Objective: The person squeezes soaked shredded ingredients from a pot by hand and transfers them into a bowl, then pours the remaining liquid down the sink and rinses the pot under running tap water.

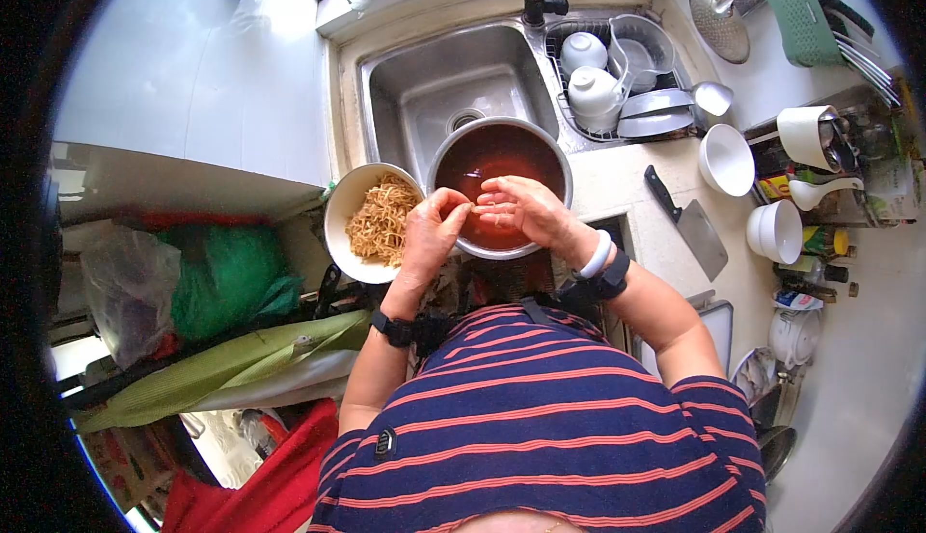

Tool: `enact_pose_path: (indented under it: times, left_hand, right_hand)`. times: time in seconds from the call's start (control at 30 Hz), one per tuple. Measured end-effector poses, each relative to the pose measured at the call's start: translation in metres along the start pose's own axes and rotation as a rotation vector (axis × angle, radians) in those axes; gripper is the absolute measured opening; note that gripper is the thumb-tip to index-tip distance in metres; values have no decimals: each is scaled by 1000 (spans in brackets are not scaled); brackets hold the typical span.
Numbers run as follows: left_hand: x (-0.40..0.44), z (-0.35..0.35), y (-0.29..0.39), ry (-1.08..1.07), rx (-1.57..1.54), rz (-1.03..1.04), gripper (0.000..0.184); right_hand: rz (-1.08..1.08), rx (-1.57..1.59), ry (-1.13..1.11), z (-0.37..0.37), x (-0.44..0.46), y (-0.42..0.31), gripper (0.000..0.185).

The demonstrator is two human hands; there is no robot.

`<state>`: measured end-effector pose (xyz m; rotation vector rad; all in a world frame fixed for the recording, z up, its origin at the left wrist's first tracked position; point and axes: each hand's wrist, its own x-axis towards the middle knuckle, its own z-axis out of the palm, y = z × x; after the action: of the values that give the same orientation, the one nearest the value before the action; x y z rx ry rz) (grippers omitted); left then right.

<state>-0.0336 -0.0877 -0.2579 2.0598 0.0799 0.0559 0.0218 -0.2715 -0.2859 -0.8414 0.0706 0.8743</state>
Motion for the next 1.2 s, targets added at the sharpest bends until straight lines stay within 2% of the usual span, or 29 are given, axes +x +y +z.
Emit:
enact_pose_path:
  times: [0.13,0.23,0.4,0.47,0.57,0.67,0.77,0.83,0.9,0.97,1.03,1.1,1.17,1.2]
  left_hand:
    - [-3,17,7,8,116,178,9]
    - [-5,28,10,-28,166,226,13]
    - [-2,30,10,-13,322,385,11]
    - [0,33,8,20,308,373,10]
    - [4,30,10,73,259,303,8]
    - [7,23,16,82,185,205,7]
    - [9,23,17,70,233,329,10]
    - [9,25,16,44,282,368,10]
    - [9,25,18,1,342,410,8]
    - [8,25,15,-13,345,415,8]
    - [7,22,13,-25,350,419,7]
    - [7,16,14,-145,245,361,7]
    - [8,12,11,-154,188,298,8]
    - [8,11,10,-166,130,236,9]
  right_hand:
    - [74,203,80,-3,5,1,37]
    - [102,327,54,-6,5,-2,36]
    - [115,427,142,-2,3,-7,36]
    - [96,430,151,-4,3,-5,35]
    - [65,411,40,-1,0,-7,33]
    - [27,328,77,7,-4,-11,33]
    - [-12,229,118,8,-4,-9,31]
    - [-73,81,40,8,-6,-8,37]
    - [-77,-22,75,15,-11,-7,41]
    - [-48,-173,104,22,-14,-10,54]
    - [-26,-208,110,29,-18,-15,55]
    - [-4,-244,113,31,-18,-15,56]
    - [-129,-588,-19,29,-17,-13,57]
    - [-126,-589,-23,30,-17,-13,57]
